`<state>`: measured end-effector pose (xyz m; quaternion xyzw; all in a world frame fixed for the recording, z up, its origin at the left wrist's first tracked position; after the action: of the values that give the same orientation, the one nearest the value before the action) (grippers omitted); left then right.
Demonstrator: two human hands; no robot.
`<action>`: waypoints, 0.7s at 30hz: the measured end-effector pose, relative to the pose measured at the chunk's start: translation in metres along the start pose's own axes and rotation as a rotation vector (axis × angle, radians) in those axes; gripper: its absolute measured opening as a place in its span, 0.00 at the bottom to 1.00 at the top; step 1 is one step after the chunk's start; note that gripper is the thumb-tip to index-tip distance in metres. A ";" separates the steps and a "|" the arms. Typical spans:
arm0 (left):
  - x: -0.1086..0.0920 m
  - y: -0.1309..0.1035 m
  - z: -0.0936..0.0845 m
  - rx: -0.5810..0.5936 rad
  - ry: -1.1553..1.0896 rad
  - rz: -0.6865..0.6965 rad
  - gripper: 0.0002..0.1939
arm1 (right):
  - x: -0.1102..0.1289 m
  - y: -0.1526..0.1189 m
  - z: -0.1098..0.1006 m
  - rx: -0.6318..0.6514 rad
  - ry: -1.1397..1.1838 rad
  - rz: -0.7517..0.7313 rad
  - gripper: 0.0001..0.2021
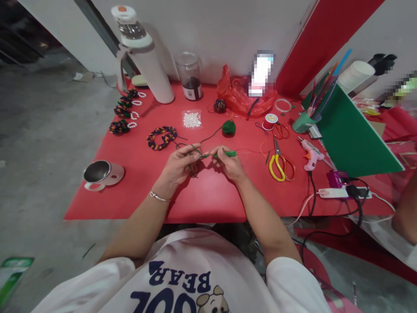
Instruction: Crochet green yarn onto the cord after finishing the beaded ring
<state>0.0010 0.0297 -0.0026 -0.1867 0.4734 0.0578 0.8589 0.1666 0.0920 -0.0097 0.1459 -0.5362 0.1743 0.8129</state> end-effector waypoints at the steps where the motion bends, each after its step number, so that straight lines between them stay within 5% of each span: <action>1: 0.000 0.000 0.000 0.003 0.006 0.008 0.23 | 0.000 0.000 -0.001 0.003 0.003 -0.002 0.23; 21: 0.000 0.000 0.001 0.011 0.054 0.055 0.24 | 0.000 0.002 -0.002 -0.016 0.107 0.019 0.23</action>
<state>0.0020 0.0301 -0.0020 -0.1704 0.5019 0.0737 0.8448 0.1675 0.0952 -0.0105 0.1249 -0.4945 0.1851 0.8400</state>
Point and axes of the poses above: each hand's wrist, its own y-axis towards the middle knuckle, its own z-axis out of the palm, x = y × z, the point moved 3 cm from there along y, towards the middle knuckle, and after that the axes turned 5 degrees about -x, right-handed, at the moved point
